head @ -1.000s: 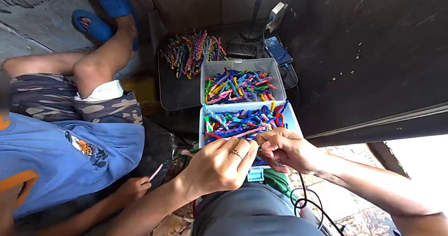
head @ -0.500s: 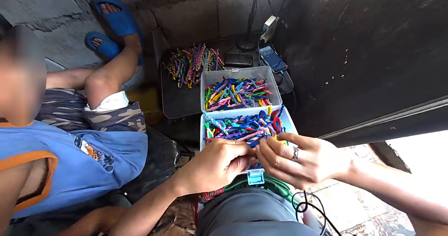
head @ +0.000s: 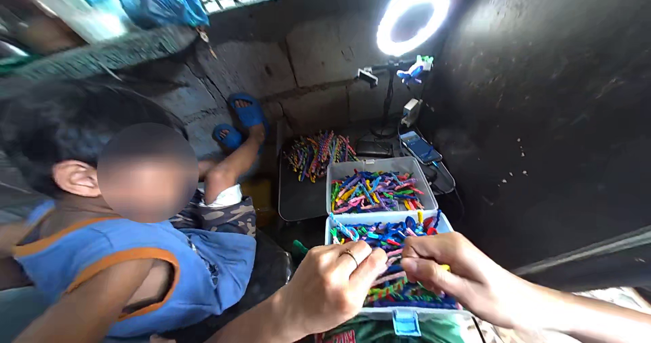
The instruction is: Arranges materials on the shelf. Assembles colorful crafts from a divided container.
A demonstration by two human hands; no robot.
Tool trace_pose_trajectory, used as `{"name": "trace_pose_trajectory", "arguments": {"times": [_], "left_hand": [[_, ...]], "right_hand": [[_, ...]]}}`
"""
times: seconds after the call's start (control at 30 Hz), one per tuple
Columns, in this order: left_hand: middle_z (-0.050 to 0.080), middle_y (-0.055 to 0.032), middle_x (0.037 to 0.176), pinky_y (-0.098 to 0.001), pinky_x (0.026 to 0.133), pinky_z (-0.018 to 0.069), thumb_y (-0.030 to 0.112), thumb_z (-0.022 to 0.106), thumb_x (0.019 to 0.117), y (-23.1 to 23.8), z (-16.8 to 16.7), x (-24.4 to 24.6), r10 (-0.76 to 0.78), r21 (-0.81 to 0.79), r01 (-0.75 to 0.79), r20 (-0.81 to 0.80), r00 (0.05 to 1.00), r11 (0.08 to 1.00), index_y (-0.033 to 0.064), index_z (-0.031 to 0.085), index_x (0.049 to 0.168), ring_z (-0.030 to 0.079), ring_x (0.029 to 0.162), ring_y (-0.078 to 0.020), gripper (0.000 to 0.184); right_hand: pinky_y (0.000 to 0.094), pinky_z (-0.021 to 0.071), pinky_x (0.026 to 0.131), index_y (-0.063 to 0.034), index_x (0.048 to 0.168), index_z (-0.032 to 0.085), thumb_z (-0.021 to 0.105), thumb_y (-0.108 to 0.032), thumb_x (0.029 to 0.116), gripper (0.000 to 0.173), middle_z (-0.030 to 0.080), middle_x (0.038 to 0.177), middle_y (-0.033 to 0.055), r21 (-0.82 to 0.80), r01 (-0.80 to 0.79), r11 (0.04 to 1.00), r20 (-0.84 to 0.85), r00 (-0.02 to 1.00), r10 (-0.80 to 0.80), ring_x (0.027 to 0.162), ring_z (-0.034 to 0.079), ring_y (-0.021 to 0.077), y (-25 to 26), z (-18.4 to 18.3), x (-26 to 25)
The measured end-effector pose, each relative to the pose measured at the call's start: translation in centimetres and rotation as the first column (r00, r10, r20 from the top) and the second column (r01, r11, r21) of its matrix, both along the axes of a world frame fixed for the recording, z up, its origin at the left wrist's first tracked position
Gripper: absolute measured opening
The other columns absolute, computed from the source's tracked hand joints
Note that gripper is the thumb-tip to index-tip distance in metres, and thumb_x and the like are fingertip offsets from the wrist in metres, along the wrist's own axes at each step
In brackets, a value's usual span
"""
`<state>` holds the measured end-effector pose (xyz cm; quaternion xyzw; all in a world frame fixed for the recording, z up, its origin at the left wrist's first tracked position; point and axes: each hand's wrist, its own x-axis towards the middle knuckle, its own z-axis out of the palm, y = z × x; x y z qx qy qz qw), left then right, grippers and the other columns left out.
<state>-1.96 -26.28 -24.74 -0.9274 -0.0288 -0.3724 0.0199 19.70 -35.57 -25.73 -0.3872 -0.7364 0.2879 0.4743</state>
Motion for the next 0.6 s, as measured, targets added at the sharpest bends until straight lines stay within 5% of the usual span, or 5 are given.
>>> {"name": "trace_pose_trajectory", "arguments": {"times": [0.13, 0.33, 0.4, 0.5, 0.6], "left_hand": [[0.066, -0.0101, 0.076, -0.0168, 0.064, 0.0491, 0.013, 0.057, 0.1022, 0.3, 1.0, -0.9, -0.165, -0.412, 0.151, 0.002, 0.986, 0.899, -0.0025, 0.072, 0.093, 0.062, 0.069, -0.0098, 0.023], [0.067, -0.0158, 0.077, -0.0170, 0.070, 0.0512, 0.002, 0.058, 0.0997, -0.5, 3.3, -0.8, -0.426, -0.662, 0.305, -0.024, 0.904, 0.685, -0.0120, 0.071, 0.095, 0.063, 0.070, -0.0093, 0.019], [0.066, -0.0138, 0.074, -0.0207, 0.065, 0.0502, 0.005, 0.059, 0.0998, -1.0, 3.4, -0.6, -0.371, -0.505, 0.285, -0.078, 0.925, 0.815, -0.0084, 0.073, 0.094, 0.062, 0.066, -0.0130, 0.020], [0.060, -0.0074, 0.069, -0.0249, 0.050, 0.0463, 0.007, 0.057, 0.1006, -2.0, 3.1, -0.5, -0.133, 0.087, 0.141, -0.098, 0.986, 0.986, 0.0020, 0.071, 0.090, 0.056, 0.055, -0.0163, 0.018], [0.071, -0.0065, 0.083, -0.0246, 0.055, 0.0451, 0.000, 0.051, 0.0990, -3.0, 4.0, -1.2, 0.001, 0.465, 0.030, -0.065, 0.998, 0.885, 0.0025, 0.072, 0.099, 0.059, 0.063, -0.0155, 0.021]], "right_hand": [[0.0306, 0.0484, 0.069, -0.0081, 0.119, 0.061, 0.050, -0.020, 0.1079, 0.020, 0.066, 0.095, 0.0096, 0.795, 0.034, 0.606, 0.412, 0.702, -0.580, 0.082, 0.061, 0.0231, -0.1, 1.6, 0.1], [0.0366, 0.0424, 0.076, -0.0041, 0.096, 0.059, 0.045, 0.008, 0.1009, 0.019, 0.056, 0.083, 0.0071, 0.829, -0.444, 0.340, 0.544, 0.504, -0.670, 0.077, 0.053, 0.0220, -1.0, 3.2, 0.5], [0.0341, 0.0417, 0.071, -0.0060, 0.095, 0.058, 0.043, 0.004, 0.1030, 0.019, 0.054, 0.081, 0.0061, 0.808, -0.406, 0.427, 0.589, 0.541, -0.601, 0.074, 0.051, 0.0212, -1.3, 3.3, 0.6], [0.0308, 0.0437, 0.054, -0.0067, 0.084, 0.057, 0.047, -0.009, 0.1029, 0.022, 0.054, 0.070, 0.0082, 0.648, -0.106, 0.754, 0.509, 0.796, -0.326, 0.063, 0.054, 0.0217, -1.7, 2.3, -0.3], [0.0199, 0.0383, 0.052, -0.0049, 0.077, 0.058, 0.048, -0.010, 0.1011, 0.026, 0.051, 0.062, -0.0013, -0.015, -0.039, 0.999, 0.086, 0.995, 0.040, 0.055, 0.049, 0.0032, -2.7, 3.5, -0.9]]}}
